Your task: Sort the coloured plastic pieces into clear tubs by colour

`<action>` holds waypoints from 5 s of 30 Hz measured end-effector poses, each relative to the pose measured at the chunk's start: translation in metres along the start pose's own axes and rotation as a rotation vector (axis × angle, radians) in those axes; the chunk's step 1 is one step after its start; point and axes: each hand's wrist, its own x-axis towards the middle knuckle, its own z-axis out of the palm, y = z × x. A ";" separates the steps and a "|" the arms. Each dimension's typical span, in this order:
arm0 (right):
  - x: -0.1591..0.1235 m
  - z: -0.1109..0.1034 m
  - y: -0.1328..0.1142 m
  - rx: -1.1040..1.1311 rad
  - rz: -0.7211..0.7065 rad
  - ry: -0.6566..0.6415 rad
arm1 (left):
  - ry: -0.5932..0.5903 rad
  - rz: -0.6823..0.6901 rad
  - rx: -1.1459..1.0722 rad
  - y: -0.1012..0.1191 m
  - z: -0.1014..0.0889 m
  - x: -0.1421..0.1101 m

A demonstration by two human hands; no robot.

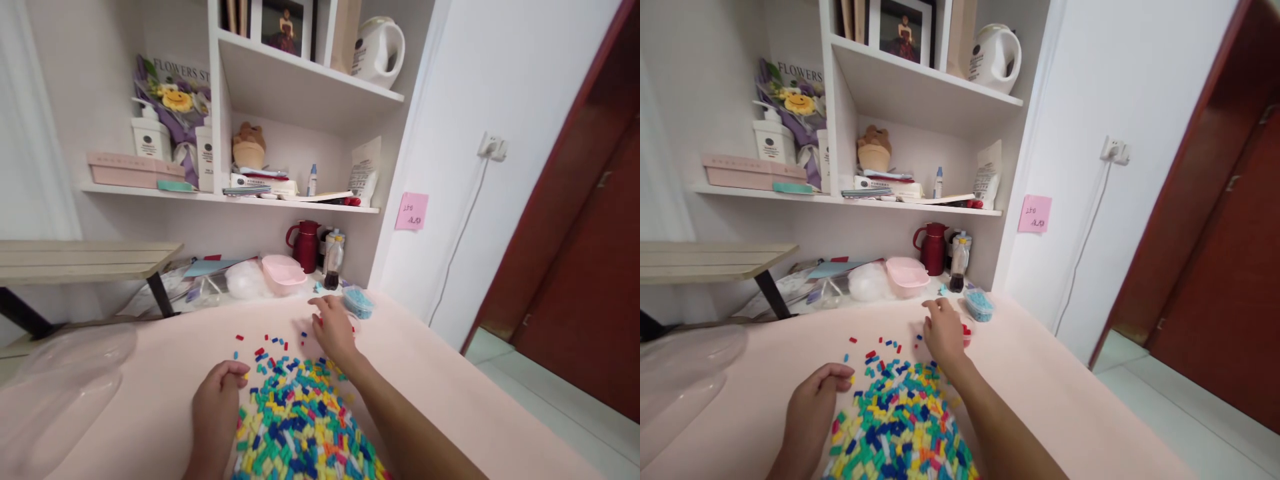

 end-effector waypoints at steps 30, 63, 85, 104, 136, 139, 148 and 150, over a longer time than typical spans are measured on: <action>-0.008 0.011 -0.002 0.016 -0.101 -0.516 | 0.004 0.033 0.016 0.006 0.000 -0.004; 0.017 -0.012 0.004 0.187 -0.128 -0.146 | -0.043 0.025 0.059 0.001 0.000 -0.002; -0.018 0.028 -0.029 0.502 -0.183 -0.395 | -0.033 0.044 0.052 0.002 0.003 -0.006; -0.028 0.045 -0.028 0.362 -0.215 -0.418 | -0.062 0.070 0.071 0.001 0.002 -0.004; -0.029 0.042 -0.039 0.345 -0.234 -0.435 | -0.095 0.113 0.136 0.002 0.003 -0.007; -0.028 0.041 -0.039 0.425 -0.176 -0.404 | -0.092 0.109 0.133 0.004 0.002 -0.008; -0.002 0.011 -0.027 0.509 -0.062 -0.222 | -0.076 0.067 0.126 0.003 0.002 -0.009; 0.009 -0.002 -0.016 0.503 -0.031 -0.140 | -0.074 0.065 0.123 0.002 0.001 -0.008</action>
